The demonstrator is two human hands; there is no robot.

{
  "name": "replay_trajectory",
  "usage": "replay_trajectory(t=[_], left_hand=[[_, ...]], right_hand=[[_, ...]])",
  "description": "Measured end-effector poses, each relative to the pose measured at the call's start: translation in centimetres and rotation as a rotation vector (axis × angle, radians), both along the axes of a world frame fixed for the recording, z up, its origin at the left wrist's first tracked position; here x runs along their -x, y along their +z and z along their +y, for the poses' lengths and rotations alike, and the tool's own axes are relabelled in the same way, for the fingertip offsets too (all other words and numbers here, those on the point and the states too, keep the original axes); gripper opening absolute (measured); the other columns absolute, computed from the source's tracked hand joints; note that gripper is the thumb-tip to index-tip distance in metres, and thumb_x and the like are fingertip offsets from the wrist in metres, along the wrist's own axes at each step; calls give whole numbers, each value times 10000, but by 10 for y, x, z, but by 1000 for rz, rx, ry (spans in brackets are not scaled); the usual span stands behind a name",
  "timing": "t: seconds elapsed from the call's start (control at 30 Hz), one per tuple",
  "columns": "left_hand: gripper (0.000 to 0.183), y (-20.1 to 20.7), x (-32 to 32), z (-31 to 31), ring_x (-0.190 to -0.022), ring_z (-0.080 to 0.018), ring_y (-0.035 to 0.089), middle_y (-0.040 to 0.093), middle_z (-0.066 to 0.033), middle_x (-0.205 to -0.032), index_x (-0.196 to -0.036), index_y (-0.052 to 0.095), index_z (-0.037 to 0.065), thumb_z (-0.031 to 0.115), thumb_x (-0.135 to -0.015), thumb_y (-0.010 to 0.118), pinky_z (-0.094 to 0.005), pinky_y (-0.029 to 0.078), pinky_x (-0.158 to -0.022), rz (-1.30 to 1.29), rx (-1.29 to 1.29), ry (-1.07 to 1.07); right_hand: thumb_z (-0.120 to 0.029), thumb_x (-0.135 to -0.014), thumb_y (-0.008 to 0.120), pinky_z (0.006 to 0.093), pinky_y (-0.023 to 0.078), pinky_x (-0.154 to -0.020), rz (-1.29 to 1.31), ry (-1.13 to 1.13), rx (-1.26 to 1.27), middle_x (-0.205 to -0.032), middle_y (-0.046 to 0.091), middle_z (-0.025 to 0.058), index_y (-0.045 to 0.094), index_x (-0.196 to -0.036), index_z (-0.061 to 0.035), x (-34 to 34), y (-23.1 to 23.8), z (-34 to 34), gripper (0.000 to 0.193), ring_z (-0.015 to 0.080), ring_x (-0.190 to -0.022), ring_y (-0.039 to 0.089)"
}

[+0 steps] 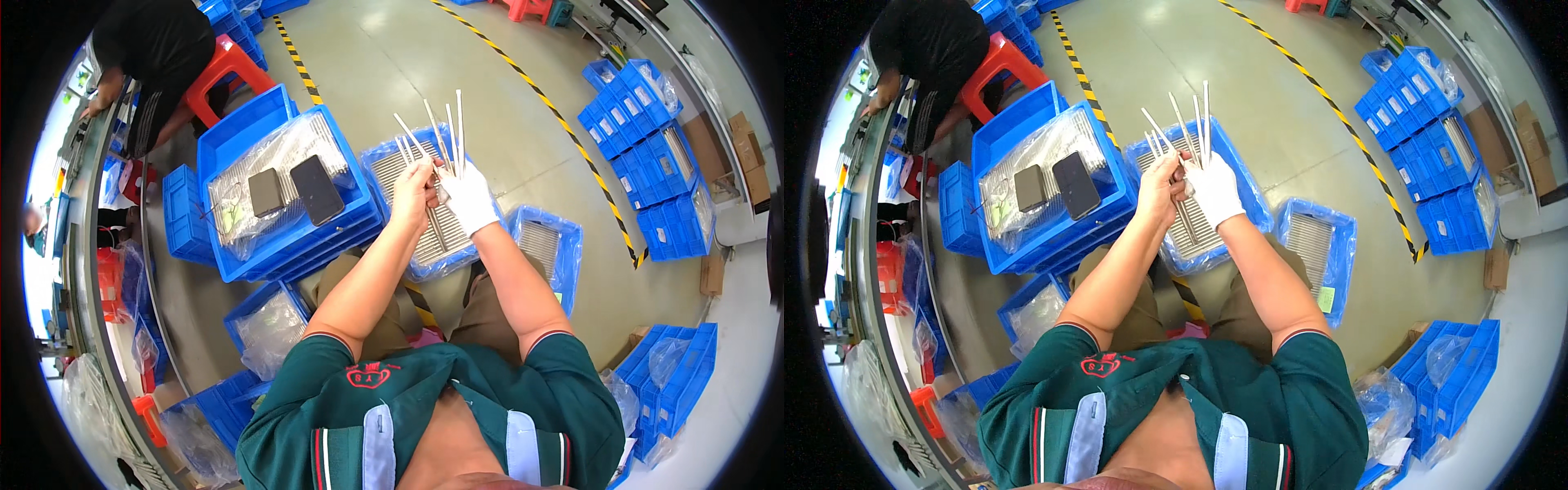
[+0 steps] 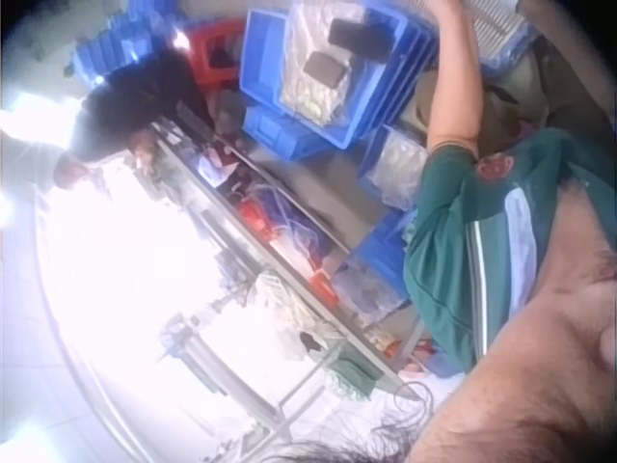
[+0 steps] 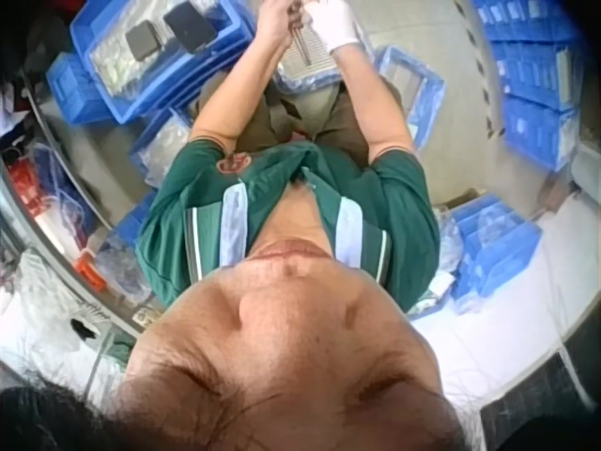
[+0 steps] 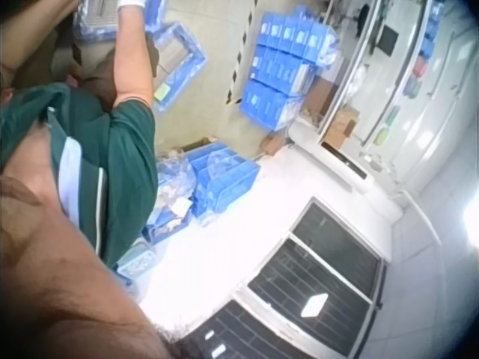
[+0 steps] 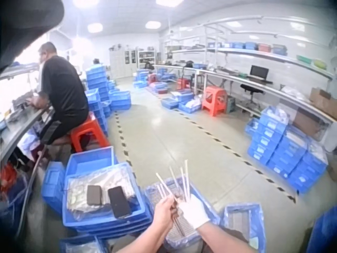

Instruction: The person sits on the floor and repeatedly picks up bundles of thin metal rods from a blue crate, separates them, and places them into another crate. The person wears white gloves and handles the rods one by one or in small groups throughout the clip.

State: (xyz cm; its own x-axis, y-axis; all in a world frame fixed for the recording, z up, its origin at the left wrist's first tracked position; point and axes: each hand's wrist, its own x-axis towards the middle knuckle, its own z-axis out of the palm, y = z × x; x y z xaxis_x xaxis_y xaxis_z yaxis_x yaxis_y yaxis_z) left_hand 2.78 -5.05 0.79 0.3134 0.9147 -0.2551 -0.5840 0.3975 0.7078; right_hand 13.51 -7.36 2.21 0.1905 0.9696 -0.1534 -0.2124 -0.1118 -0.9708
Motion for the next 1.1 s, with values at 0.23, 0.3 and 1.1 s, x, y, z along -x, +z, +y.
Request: replay_trajectory(t=[0.23, 0.3, 1.1], left_hand=[[219, 2, -11, -16, -439, -45, 361, 435, 52, -565, -868, 574, 73, 272, -935, 511, -208, 288, -403, 123, 21, 32], [241, 6, -9, -13, -457, -53, 360, 438, 56, -596, -861, 563, 74, 277, -955, 473, -213, 288, -418, 95, -50, -16], [252, 6, -10, -42, -474, -60, 313, 415, 8, -645, -770, 506, 62, 258, -927, 490, -216, 273, -418, 62, 112, -719]], right_hand=[[-137, -878, 580, 265, 469, -492, -60, 53, 33, -713, 613, 66, 563, -935, -6, -11, -15, 6, 144, 132, -562, 572], [-165, -879, 581, 270, 466, -499, -68, 73, 67, -688, 608, 65, 565, -900, -11, -10, -9, 7, 155, 138, -557, 570], [-242, -813, 676, 246, 307, -374, 127, -594, -49, -539, 464, -15, 561, -714, -103, -115, -33, 75, 206, 104, -410, 412]])
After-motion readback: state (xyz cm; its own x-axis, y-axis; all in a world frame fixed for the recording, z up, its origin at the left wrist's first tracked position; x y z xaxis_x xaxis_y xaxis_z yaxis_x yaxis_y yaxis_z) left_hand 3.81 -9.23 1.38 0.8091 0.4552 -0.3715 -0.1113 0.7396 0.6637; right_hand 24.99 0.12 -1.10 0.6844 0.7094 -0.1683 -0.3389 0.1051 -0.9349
